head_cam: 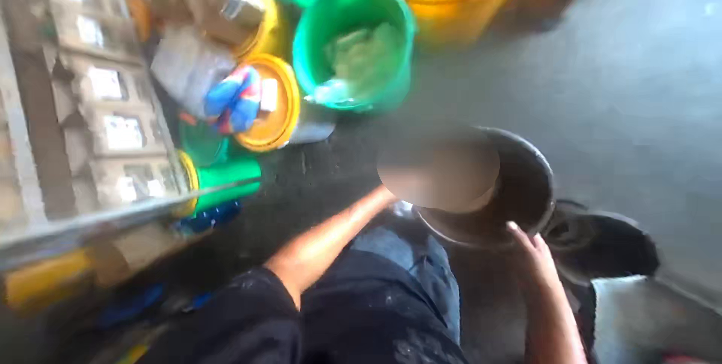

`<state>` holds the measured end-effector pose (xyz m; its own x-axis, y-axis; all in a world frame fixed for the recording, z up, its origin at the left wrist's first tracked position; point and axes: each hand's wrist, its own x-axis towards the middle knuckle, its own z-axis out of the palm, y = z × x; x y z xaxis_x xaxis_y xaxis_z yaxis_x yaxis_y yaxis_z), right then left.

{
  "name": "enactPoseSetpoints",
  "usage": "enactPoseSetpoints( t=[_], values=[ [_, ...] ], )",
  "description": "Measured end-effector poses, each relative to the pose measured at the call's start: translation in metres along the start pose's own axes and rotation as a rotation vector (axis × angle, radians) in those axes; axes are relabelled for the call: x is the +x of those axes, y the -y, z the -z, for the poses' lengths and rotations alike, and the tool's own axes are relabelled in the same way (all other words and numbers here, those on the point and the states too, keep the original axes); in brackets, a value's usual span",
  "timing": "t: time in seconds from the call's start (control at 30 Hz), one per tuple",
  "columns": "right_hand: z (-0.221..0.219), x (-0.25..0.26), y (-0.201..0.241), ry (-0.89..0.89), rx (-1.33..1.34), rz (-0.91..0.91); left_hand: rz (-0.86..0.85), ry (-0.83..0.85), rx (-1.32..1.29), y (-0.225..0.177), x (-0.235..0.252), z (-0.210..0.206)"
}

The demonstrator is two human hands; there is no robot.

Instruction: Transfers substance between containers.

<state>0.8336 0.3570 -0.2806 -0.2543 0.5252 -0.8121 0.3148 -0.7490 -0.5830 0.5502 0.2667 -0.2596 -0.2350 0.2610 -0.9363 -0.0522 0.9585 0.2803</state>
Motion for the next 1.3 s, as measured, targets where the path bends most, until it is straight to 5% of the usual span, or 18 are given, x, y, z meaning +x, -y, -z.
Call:
enactPoseSetpoints(
  t=[0.3,0.57,0.87,1.1,1.3],
  values=[
    [-0.189,-0.111,0.04,0.045,-0.306,-0.015,-0.006,-0.069,-0.136,0.156,-0.149,0.148],
    [-0.395,-0.104,0.036,0.133,-0.191,0.013,-0.406,-0.23,-0.844,0.29,-0.164,0.299],
    [-0.574,-0.051,0.008,0.1,-0.062,-0.035,-0.168,-0.616,-0.812,0.479,-0.155,0.49],
    [-0.634,-0.03,0.029,0.054,-0.137,-0.051,-0.017,-0.673,-0.951,0.523,-0.169,0.525],
    [-0.642,-0.034,0.042,0.037,-0.103,-0.079,-0.153,-0.524,-1.149,0.515,-0.15,0.519]
  ],
)
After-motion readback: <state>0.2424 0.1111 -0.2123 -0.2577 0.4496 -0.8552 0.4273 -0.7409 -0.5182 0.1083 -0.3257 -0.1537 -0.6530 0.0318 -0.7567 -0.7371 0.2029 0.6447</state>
